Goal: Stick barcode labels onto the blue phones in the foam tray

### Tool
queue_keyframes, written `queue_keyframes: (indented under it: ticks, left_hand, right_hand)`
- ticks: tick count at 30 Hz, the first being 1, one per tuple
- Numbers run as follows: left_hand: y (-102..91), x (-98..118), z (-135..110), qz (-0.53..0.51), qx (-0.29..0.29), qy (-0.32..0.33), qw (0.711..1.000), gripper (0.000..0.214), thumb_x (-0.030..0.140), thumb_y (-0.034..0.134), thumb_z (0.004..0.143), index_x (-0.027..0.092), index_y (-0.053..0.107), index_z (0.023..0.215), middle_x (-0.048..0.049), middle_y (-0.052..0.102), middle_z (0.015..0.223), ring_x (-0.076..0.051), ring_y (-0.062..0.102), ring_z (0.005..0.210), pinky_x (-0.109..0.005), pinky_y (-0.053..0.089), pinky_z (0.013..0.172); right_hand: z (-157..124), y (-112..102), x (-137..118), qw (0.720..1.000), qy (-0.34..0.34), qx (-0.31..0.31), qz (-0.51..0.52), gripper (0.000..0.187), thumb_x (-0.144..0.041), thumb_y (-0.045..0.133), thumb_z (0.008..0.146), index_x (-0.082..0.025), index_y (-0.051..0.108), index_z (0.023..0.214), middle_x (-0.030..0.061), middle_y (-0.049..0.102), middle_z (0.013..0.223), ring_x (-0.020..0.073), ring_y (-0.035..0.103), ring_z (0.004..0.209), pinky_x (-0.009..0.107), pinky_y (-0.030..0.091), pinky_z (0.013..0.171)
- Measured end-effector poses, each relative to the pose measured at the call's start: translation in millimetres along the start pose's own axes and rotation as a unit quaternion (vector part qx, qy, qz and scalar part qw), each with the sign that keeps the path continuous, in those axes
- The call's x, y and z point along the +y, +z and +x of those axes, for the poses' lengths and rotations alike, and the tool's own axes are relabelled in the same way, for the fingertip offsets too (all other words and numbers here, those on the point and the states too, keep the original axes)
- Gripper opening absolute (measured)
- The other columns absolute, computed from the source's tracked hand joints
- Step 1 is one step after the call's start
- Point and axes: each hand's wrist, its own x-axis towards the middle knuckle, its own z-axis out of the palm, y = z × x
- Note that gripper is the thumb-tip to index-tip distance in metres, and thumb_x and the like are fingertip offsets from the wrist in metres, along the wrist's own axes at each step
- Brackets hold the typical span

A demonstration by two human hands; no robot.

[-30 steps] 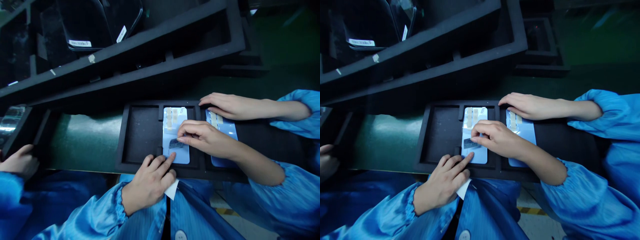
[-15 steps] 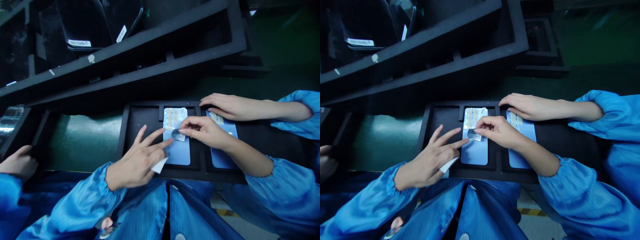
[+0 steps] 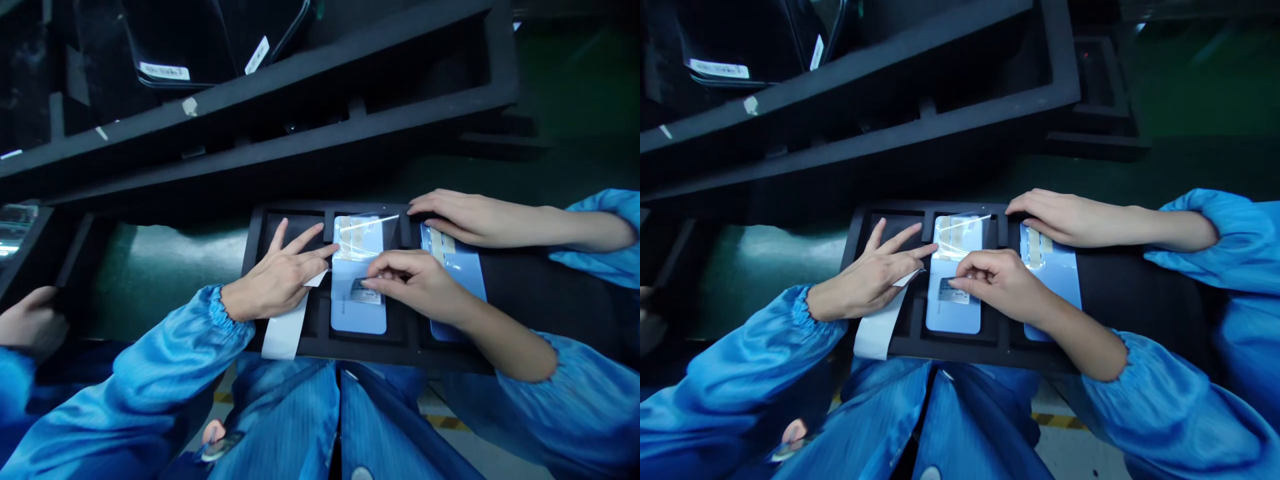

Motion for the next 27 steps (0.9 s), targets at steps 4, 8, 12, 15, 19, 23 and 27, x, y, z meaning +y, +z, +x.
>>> queue_keyframes:
  ticks: [4,8,12,15,19,23,27]
  left_hand:
    - [1.5,-1,-1,-0.001,-0.002,-0.009,1.000,0.030,0.010,0.033,0.089,0.016,0.052,0.111,-0.0060,0.038,0.145,-0.030,0.006,0.141,-0.069,-0.004,0.105]
    - [2.1,0,0,-0.001,0.005,-0.010,1.000,0.032,0.005,0.035,0.084,0.015,0.052,0.110,-0.0069,0.038,0.145,-0.031,0.009,0.141,-0.069,-0.002,0.105]
    - [2.1,1,0,-0.005,0.005,-0.014,1.000,0.037,0.002,0.035,0.080,0.016,0.051,0.110,-0.0064,0.039,0.144,-0.031,0.010,0.140,-0.069,-0.002,0.105]
    - [2.3,1,0,-0.003,0.008,-0.016,1.000,0.040,0.000,0.036,0.076,0.016,0.051,0.109,-0.0065,0.039,0.144,-0.031,0.011,0.140,-0.069,-0.001,0.106]
    - [2.4,1,1,-0.001,0.008,-0.016,1.000,0.041,-0.001,0.038,0.073,0.016,0.050,0.108,-0.0065,0.039,0.144,-0.031,0.012,0.140,-0.068,-0.001,0.106]
    - [2.3,2,1,0.001,-0.001,-0.022,1.000,0.041,-0.001,0.037,0.073,0.017,0.050,0.108,-0.0051,0.038,0.145,-0.030,0.011,0.140,-0.067,-0.002,0.107]
    - [3.1,2,0,0.000,0.000,-0.026,1.000,0.041,-0.001,0.037,0.073,0.017,0.050,0.108,-0.0058,0.038,0.145,-0.030,0.013,0.140,-0.067,-0.002,0.107]
  right_hand:
    - [3,12,6,0.996,-0.044,0.021,-0.076,0.014,-0.025,0.061,0.087,-0.014,0.062,0.078,-0.0030,0.049,0.060,0.0051,0.041,0.050,0.019,0.032,0.048]
    - [4,13,7,0.985,-0.086,0.042,-0.143,0.014,-0.023,0.057,0.089,-0.014,0.061,0.080,-0.0016,0.052,0.064,0.0056,0.042,0.051,0.020,0.032,0.050]
    - [3,13,9,0.981,-0.091,0.038,-0.168,0.014,-0.022,0.055,0.090,-0.014,0.060,0.080,-0.0009,0.054,0.067,0.0065,0.046,0.056,0.020,0.033,0.053]
    - [3,14,11,0.981,-0.086,0.033,-0.171,0.017,-0.025,0.054,0.091,-0.014,0.061,0.080,0.0005,0.056,0.070,0.0079,0.048,0.058,0.021,0.034,0.054]
    - [4,13,12,0.983,-0.076,0.021,-0.164,0.019,-0.027,0.053,0.092,-0.014,0.061,0.079,0.0012,0.057,0.070,0.0089,0.049,0.060,0.021,0.035,0.056]
    - [5,12,11,0.983,-0.067,0.017,-0.169,0.017,-0.024,0.055,0.090,-0.014,0.060,0.078,0.0002,0.056,0.069,0.0088,0.049,0.061,0.021,0.034,0.057]
    - [6,12,12,0.983,-0.066,0.015,-0.169,0.018,-0.025,0.054,0.090,-0.014,0.060,0.077,-0.0001,0.056,0.069,0.0088,0.049,0.061,0.021,0.033,0.058]
